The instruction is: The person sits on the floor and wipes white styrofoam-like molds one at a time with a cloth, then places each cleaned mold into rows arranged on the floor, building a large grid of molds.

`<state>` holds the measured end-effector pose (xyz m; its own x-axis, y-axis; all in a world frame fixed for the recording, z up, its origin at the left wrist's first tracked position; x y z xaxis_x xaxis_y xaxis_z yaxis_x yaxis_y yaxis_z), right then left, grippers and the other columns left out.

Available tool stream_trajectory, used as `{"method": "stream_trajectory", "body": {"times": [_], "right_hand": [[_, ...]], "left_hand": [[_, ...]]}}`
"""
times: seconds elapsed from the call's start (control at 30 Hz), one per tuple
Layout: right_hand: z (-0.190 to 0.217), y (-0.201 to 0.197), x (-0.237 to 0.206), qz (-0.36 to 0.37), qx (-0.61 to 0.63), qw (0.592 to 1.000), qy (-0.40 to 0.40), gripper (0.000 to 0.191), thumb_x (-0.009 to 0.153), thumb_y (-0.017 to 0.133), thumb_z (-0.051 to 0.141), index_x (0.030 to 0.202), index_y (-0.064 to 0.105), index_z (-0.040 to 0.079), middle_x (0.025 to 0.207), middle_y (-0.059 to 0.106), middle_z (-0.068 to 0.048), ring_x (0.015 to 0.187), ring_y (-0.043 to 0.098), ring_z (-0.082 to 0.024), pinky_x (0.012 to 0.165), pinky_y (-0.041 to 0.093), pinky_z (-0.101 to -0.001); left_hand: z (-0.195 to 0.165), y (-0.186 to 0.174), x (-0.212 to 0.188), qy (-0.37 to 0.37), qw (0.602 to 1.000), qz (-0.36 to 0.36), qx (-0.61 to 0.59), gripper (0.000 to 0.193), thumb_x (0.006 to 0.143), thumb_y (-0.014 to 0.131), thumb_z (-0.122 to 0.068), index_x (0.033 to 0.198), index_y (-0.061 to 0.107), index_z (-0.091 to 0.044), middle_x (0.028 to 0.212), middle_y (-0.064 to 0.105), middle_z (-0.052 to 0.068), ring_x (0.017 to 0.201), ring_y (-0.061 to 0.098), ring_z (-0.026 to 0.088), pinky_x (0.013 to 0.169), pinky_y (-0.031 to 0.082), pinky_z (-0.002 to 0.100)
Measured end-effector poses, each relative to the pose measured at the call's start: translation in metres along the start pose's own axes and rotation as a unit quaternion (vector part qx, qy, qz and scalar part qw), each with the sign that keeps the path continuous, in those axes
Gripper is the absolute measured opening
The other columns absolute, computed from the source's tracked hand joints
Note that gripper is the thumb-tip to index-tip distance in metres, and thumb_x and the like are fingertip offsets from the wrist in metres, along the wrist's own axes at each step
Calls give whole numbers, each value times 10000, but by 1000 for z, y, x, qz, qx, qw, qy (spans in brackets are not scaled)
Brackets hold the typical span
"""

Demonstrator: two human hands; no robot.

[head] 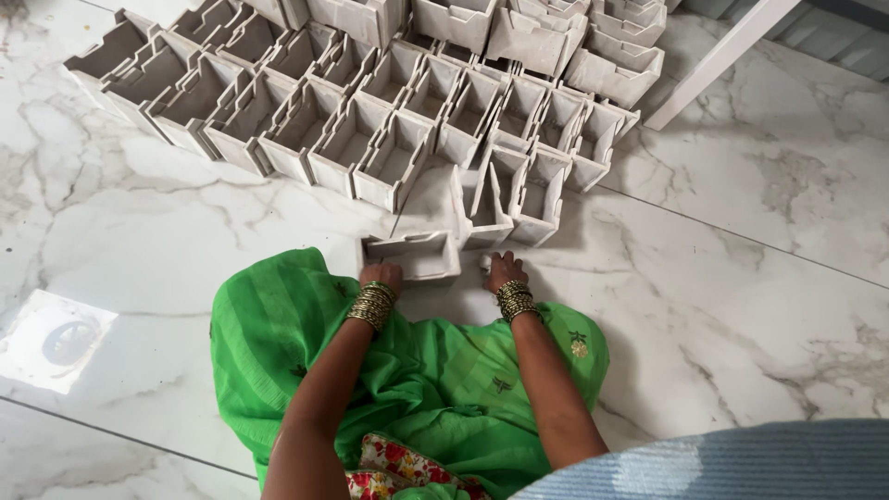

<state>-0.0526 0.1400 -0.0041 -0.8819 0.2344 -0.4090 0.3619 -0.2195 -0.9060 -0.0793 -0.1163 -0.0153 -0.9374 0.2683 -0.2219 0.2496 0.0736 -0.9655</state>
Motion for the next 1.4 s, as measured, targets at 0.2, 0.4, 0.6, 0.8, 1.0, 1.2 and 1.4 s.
{"method": "stream_trajectory", "body": {"times": [0.2,0.4,0.6,0.8,1.0,1.2,1.4], "right_hand": [[1,5,3,-24,38,999,-11,639,832,792,269,1373,471,155,1413,473,-154,1253,554,-410,1028,517,-523],[6,9,5,-40,-32,999,7,540,805,813,300,1259,563,147,1318,543,-108,1243,541,-338,1002,458,-526],[5,-31,4,-399,28,908,-125,312,816,849,288,1003,654,131,1076,628,-83,1086,572,-315,967,442,-479],[10,-47,17,-426,55,878,-209,501,676,895,309,1030,614,93,1066,612,-102,1099,541,-316,969,405,-470],[20,-34,38,-431,-62,880,-191,380,777,853,360,1001,637,141,987,645,-28,1031,541,-273,906,403,-462],[22,-32,48,-459,-51,874,-150,324,791,838,375,927,653,146,915,641,-30,999,537,-281,879,402,-462],[29,-38,51,-480,-46,862,-158,323,788,836,380,931,654,154,935,634,-30,1014,538,-286,858,421,-465]], "left_hand": [[-3,-6,-6,53,990,-82,106,217,866,591,-222,958,785,-196,995,771,69,975,742,264,891,549,517],[-10,4,-9,48,998,-31,2,193,919,589,-132,887,776,-169,925,762,123,893,757,304,668,593,443],[-6,16,-2,42,995,-79,-45,175,923,583,-122,874,748,-154,860,753,140,841,752,323,647,593,460],[-7,25,0,37,997,-58,-34,138,880,629,-98,849,752,-153,854,752,129,848,748,307,667,596,441],[-8,29,2,28,998,-40,-39,142,864,654,-82,794,760,-145,850,749,136,836,748,310,663,601,442],[-9,34,4,40,996,-61,-56,160,846,649,-74,759,760,-152,831,746,137,814,745,324,658,594,451],[-10,38,7,47,994,-75,-60,181,858,633,-93,751,760,-163,815,742,125,797,742,315,637,586,449]]}}
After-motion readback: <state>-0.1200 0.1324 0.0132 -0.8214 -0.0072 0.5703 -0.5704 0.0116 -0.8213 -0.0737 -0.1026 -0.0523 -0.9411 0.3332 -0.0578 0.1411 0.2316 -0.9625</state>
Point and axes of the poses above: each hand's wrist, its own x-axis towards the middle knuckle, its own y-axis out of the palm, z = x × y, the point moved 3 cm from there along x, towards the middle knuckle
